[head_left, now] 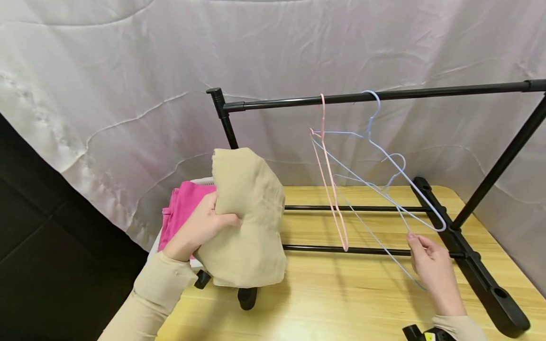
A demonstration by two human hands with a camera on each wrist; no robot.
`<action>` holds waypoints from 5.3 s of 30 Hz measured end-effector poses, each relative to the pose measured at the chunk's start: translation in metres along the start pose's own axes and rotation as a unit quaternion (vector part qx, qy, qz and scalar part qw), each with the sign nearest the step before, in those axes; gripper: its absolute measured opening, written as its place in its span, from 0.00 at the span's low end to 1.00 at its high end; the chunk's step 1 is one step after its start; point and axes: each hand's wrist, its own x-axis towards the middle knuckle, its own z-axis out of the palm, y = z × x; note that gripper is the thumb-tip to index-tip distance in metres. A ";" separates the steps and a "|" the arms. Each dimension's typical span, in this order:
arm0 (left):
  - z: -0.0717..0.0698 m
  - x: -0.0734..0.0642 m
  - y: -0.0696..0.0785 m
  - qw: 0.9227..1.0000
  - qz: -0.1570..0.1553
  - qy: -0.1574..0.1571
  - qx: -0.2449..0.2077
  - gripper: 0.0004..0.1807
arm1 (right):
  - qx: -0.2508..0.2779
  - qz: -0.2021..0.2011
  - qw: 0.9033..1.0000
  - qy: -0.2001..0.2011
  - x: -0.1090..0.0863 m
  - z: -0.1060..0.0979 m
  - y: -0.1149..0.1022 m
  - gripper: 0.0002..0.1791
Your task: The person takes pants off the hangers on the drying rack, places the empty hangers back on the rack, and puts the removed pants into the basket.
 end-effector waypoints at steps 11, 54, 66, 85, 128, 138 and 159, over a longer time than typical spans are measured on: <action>-0.022 -0.004 -0.001 0.999 -0.003 0.024 0.047 0.16 | 0.024 0.006 1.000 0.005 -0.001 -0.003 -0.002 0.20; -0.107 -0.010 0.002 0.980 -0.031 0.157 0.120 0.27 | 0.014 -0.001 1.000 0.007 -0.002 0.000 -0.001 0.23; -0.122 -0.011 0.001 0.974 -0.043 0.187 0.118 0.22 | 0.023 0.003 1.000 0.012 -0.003 -0.004 0.000 0.22; -0.141 0.001 -0.011 0.968 -0.098 0.205 0.109 0.23 | -0.002 0.016 0.999 0.031 -0.004 -0.006 -0.003 0.30; -0.141 0.041 -0.132 0.953 -0.186 0.044 0.236 0.32 | -0.045 0.021 0.997 0.060 -0.007 -0.013 0.001 0.32; -0.144 0.039 -0.143 0.940 -0.150 0.072 0.298 0.34 | -0.037 0.019 0.998 0.056 -0.008 -0.013 0.000 0.30; -0.094 0.064 -0.072 0.942 -0.044 0.155 0.293 0.32 | -0.057 0.024 0.996 0.066 -0.009 -0.015 -0.018 0.29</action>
